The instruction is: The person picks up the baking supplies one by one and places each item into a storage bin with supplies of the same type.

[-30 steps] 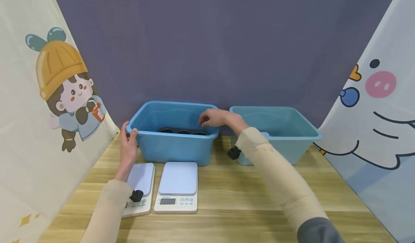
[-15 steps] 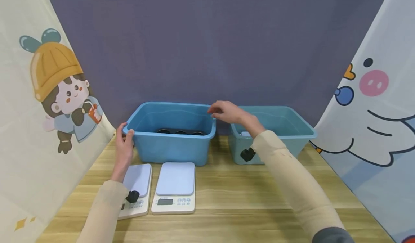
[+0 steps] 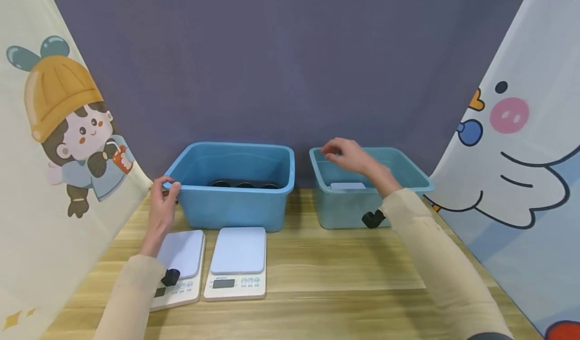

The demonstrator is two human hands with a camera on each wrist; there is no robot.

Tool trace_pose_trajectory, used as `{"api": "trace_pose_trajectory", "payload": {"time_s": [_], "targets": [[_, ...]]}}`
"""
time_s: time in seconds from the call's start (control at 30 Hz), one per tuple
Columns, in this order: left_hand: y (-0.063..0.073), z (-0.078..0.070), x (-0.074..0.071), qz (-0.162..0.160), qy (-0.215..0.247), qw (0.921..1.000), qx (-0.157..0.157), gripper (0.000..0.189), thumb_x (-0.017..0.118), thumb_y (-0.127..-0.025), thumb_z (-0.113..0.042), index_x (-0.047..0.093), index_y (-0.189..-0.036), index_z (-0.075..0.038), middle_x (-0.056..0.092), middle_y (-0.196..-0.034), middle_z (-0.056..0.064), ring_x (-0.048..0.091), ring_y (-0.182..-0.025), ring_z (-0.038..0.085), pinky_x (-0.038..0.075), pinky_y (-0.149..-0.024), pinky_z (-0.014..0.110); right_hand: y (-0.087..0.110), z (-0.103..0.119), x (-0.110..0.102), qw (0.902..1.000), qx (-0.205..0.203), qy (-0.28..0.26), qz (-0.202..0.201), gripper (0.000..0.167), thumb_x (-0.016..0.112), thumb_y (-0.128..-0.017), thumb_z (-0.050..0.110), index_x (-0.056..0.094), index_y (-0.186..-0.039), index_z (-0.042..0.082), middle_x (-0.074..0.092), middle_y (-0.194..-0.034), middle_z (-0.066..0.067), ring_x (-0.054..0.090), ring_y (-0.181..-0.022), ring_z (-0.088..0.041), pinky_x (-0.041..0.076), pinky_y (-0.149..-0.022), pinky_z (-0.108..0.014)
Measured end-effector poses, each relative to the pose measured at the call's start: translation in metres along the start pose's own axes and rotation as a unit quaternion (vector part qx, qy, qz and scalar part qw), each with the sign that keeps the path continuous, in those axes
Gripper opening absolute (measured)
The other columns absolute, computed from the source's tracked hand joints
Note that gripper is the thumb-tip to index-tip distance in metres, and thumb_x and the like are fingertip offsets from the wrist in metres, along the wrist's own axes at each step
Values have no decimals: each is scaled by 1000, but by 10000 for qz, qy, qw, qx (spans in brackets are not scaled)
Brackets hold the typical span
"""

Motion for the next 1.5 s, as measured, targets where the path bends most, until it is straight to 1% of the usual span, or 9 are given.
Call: {"api": "trace_pose_trajectory", "payload": {"time_s": [0.1, 0.2, 0.27, 0.4, 0.53, 0.67, 0.97, 1.3, 1.5], "targets": [[-2, 8, -4, 51, -5, 9999, -128, 35, 54, -100, -27, 45, -125, -5, 36, -110, -10, 45, -85, 6, 39, -71, 15, 9, -13, -7, 9997, 200, -58, -109, 26, 56, -101, 13, 64, -125, 9, 64, -123, -14, 60, -111, -28, 49, -93, -48], [1, -7, -6, 153, -24, 9998, -95, 35, 55, -99, -24, 45, -123, 1, 36, -108, -7, 46, -82, 4, 40, -69, 14, 19, -27, -16, 9990, 413, -57, -185, 27, 55, -102, 13, 63, -127, 8, 63, -125, -15, 59, -113, -31, 49, -94, -50], [0, -13, -7, 230, -92, 9997, 71, 36, 56, -100, -23, 44, -121, 4, 37, -105, -2, 47, -78, 3, 41, -66, 13, 26, -37, -22, 9983, 528, -55, -240, 28, 54, -102, 14, 62, -128, 7, 63, -125, -17, 58, -113, -32, 48, -95, -52], [-6, -4, -8, 258, -576, 9975, 322, 35, 58, -100, -25, 46, -117, 3, 36, -100, 0, 46, -77, 0, 39, -67, 12, 41, -54, -29, 9968, 740, -45, -301, 29, 52, -103, 15, 61, -129, 5, 61, -128, -19, 57, -116, -35, 47, -96, -55], [-11, 6, -8, 255, -960, 9944, 357, 36, 60, -100, -29, 46, -116, -1, 36, -101, -1, 45, -83, 2, 38, -70, 12, 54, -70, -36, 9955, 897, -1, -321, 30, 51, -104, 18, 60, -130, 5, 60, -130, -20, 56, -118, -37, 46, -97, -56], [-12, 5, -5, 403, -998, 9935, 359, 38, 59, -100, -31, 45, -117, -1, 36, -105, 1, 45, -86, 3, 39, -71, 11, 66, -87, -44, 9940, 1040, 30, -331, 32, 50, -105, 20, 59, -131, 5, 60, -131, -22, 55, -120, -39, 45, -97, -57], [-19, 8, -14, 443, -907, 9940, 417, 37, 59, -101, -29, 44, -117, 1, 38, -105, 1, 47, -73, 1, 43, -62, 12, 92, -125, -60, 9918, 1141, 241, -530, 36, 46, -106, 24, 57, -132, 1, 59, -130, -26, 56, -115, -43, 46, -93, -60], [-23, 15, -23, 536, -827, 9945, 344, 37, 58, -101, -30, 42, -117, -1, 38, -111, 3, 51, -80, 1, 50, -63, 14, 122, -157, -70, 9868, 1367, 195, -843, 38, 47, -105, 23, 57, -131, -4, 58, -129, -30, 55, -116, -46, 45, -93, -61], [-26, 16, -19, 588, -737, 9951, 312, 38, 58, -101, -29, 42, -118, 0, 39, -112, 3, 50, -84, -2, 50, -63, 13, 137, -169, -73, 9813, 1556, 243, -1104, 38, 48, -104, 19, 54, -131, -7, 57, -127, -32, 53, -114, -48, 45, -90, -62]]}}
Point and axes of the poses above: each hand's wrist, its own y-axis away from the middle knuckle, its own x-axis out of the palm, z = x × y, the point moved 6 cm from there along -y, towards the middle knuckle
